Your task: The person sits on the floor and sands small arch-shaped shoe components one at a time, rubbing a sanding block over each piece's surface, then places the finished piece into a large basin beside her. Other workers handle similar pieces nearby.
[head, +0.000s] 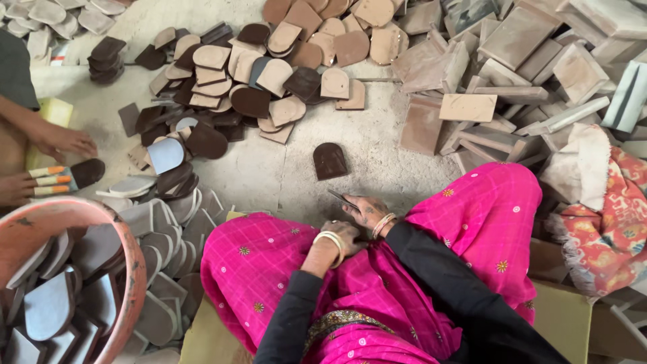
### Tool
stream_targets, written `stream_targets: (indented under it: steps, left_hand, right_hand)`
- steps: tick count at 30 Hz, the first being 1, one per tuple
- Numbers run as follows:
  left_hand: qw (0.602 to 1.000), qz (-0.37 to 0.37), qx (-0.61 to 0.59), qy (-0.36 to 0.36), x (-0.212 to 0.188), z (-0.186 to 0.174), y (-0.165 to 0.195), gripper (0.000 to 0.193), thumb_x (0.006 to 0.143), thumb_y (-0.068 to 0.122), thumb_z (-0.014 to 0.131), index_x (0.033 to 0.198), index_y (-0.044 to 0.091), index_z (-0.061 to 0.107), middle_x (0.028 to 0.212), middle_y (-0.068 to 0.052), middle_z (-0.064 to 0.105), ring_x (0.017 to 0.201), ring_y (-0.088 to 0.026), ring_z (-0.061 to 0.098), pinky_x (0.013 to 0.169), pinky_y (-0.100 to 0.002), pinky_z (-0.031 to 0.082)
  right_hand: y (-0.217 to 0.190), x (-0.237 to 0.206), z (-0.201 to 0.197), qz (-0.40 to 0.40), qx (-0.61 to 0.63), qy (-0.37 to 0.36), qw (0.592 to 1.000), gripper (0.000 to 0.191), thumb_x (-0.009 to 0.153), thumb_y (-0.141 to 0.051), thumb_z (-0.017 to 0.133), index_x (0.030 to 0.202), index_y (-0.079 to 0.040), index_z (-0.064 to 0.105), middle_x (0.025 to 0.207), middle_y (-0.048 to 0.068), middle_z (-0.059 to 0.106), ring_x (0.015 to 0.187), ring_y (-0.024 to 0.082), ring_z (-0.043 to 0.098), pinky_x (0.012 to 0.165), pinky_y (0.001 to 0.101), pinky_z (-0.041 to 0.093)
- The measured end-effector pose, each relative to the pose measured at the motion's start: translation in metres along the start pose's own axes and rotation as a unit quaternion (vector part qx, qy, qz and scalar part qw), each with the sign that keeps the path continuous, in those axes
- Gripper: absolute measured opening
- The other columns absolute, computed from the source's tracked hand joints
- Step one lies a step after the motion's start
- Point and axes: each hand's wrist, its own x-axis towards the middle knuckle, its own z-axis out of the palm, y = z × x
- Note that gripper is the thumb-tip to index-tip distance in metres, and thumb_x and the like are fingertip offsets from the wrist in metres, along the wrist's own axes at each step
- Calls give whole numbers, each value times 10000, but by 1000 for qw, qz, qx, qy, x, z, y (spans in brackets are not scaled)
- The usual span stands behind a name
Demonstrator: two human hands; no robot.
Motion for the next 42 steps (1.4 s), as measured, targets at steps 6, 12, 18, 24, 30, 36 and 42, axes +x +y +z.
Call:
stream_targets:
  steps: [6,12,18,24,30,36,42]
  left_hand:
    - [997,78,-24,-8,50,47,9,376,964,351,572,1174,101,760,1279,-150,718,1188,-326,682,1022,-438,525]
    - [996,74,-54,1,59,53,21,363,945,307,563,1163,97,763,1249,-164,732,1163,-327,687,1018,-425,520]
    - [987,89,-132,20,64,45,33,384,923,316,556,1166,91,749,1239,-176,723,1138,-340,675,1012,-418,502]
    - [980,70,-184,-14,66,33,36,416,919,335,553,1212,85,712,1252,-191,696,1167,-351,655,1013,-418,489]
    - [976,-46,-208,45,32,33,48,395,939,357,625,1192,71,727,1249,-210,698,1182,-381,662,1008,-454,516]
    - [985,0,-92,147,0,0,38,313,935,344,620,1160,147,713,1170,-137,726,1110,-343,684,955,-461,532]
    - [997,-64,22,21,-4,-40,-59,491,938,455,536,1391,268,519,1472,-70,508,1330,-359,506,1046,-592,413]
  right_hand:
    - [-7,0,-9,6,16,-2,1000,406,962,-397,624,1296,-175,690,941,195,735,821,414,703,714,494,558]
    - [-22,0,-22,6,-1,5,1000,424,963,-387,625,1321,-166,674,1016,183,742,891,417,704,750,502,565]
    - [-46,0,-36,-6,7,20,1000,424,963,-378,630,1329,-169,671,1109,180,735,939,424,697,776,498,571]
    - [-25,-7,-28,10,7,23,1000,432,946,-388,646,1328,-189,684,1099,179,739,961,410,707,806,485,575]
    - [8,-2,-17,45,1,43,998,403,969,-386,625,1311,-180,681,1005,194,752,896,412,719,776,497,567]
    - [22,2,-17,131,-12,-16,991,452,999,-407,597,1418,-238,623,910,248,717,852,440,696,747,516,546]
    - [25,-6,-17,46,38,124,990,393,1016,-328,577,1375,-182,638,1131,200,729,923,444,707,750,503,576]
